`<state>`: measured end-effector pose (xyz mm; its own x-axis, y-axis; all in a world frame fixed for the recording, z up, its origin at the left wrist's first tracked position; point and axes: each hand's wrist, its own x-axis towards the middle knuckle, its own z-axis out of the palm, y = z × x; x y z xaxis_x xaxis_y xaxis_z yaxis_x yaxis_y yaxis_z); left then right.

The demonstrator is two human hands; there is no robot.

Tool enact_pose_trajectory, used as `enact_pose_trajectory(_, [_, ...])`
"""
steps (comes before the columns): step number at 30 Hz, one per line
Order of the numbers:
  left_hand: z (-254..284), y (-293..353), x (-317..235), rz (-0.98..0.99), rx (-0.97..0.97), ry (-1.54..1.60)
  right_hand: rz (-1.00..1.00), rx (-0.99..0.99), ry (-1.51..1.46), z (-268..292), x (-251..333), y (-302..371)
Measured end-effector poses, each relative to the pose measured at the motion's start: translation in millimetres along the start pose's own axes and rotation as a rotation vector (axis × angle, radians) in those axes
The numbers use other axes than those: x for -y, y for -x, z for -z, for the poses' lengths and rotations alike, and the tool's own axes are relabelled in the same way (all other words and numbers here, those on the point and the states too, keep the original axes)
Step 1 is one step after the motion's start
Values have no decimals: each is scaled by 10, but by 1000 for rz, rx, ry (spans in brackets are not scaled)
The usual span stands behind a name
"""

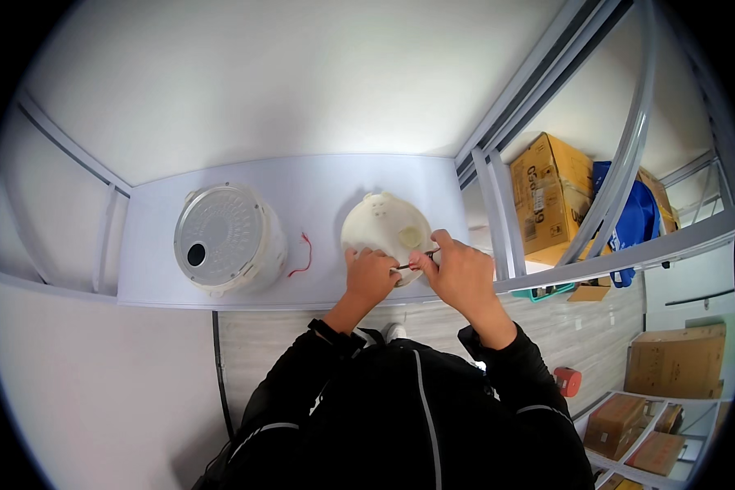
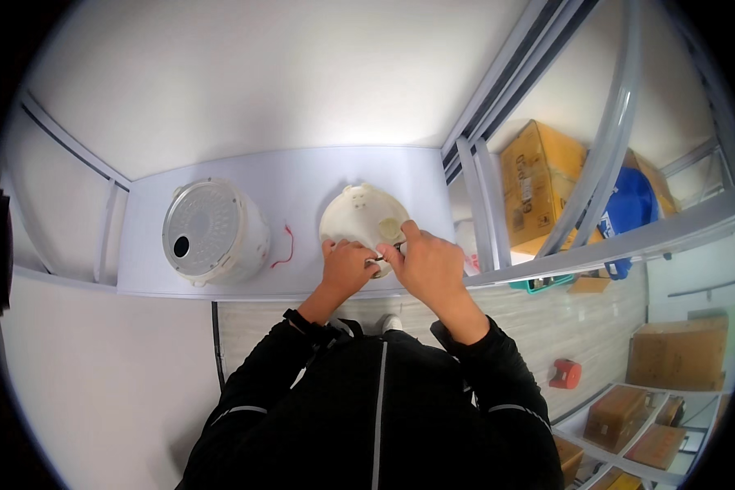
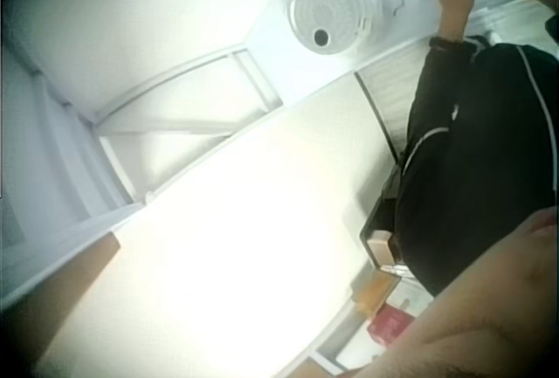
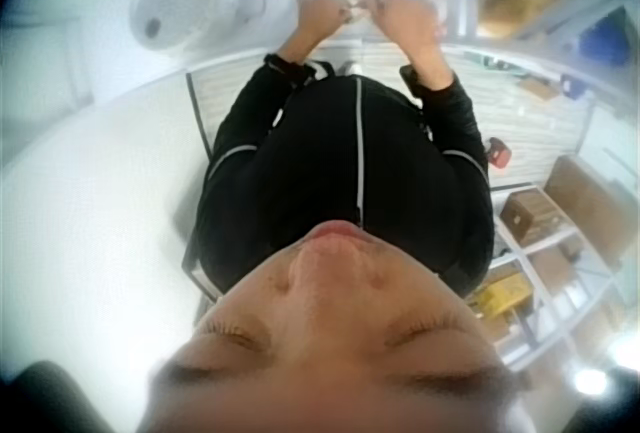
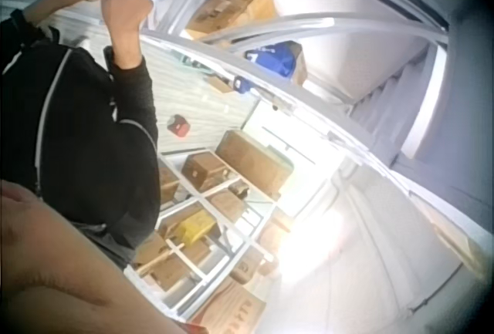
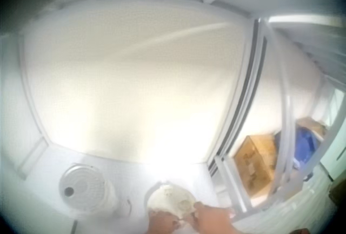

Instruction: The person uses a screwdriver to tighten screws on the lid of a white appliance, then flips the lid and continues to tighten screws on the underside. The person works methodically on each screw in sequence.

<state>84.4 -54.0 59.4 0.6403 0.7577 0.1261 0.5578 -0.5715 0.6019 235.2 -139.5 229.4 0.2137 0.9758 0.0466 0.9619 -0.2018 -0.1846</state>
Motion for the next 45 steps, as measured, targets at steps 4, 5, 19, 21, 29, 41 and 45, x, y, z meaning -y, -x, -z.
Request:
enact_pose_trajectory(4, [-8,-8,12,-9,1,-2,112,-123,-139,80,44,52])
enact_pose_trajectory(5, [4,-16,0,-13,6,-4,149,-175,-216,48,26,60])
enact_pose_trajectory(19, [130,63,-37,-49,100,-4,87,-170,-330,-162,-45,141])
enact_pose_trajectory(21, [147,70,-46,-48,114,-3,85,-157,-309,-145,-25,138])
enact_pose_trajectory(29, [219,192,-3,-186,-146,81,102,-153,-357,-153,-38,138])
enact_pose_trajectory(41, [288,221,103,68,-9,-70,51,-155,-355,-147,11,130])
enact_pose_trajectory(45, [195,137,34,156,60,-114,37,-195,-346,-144,52,146])
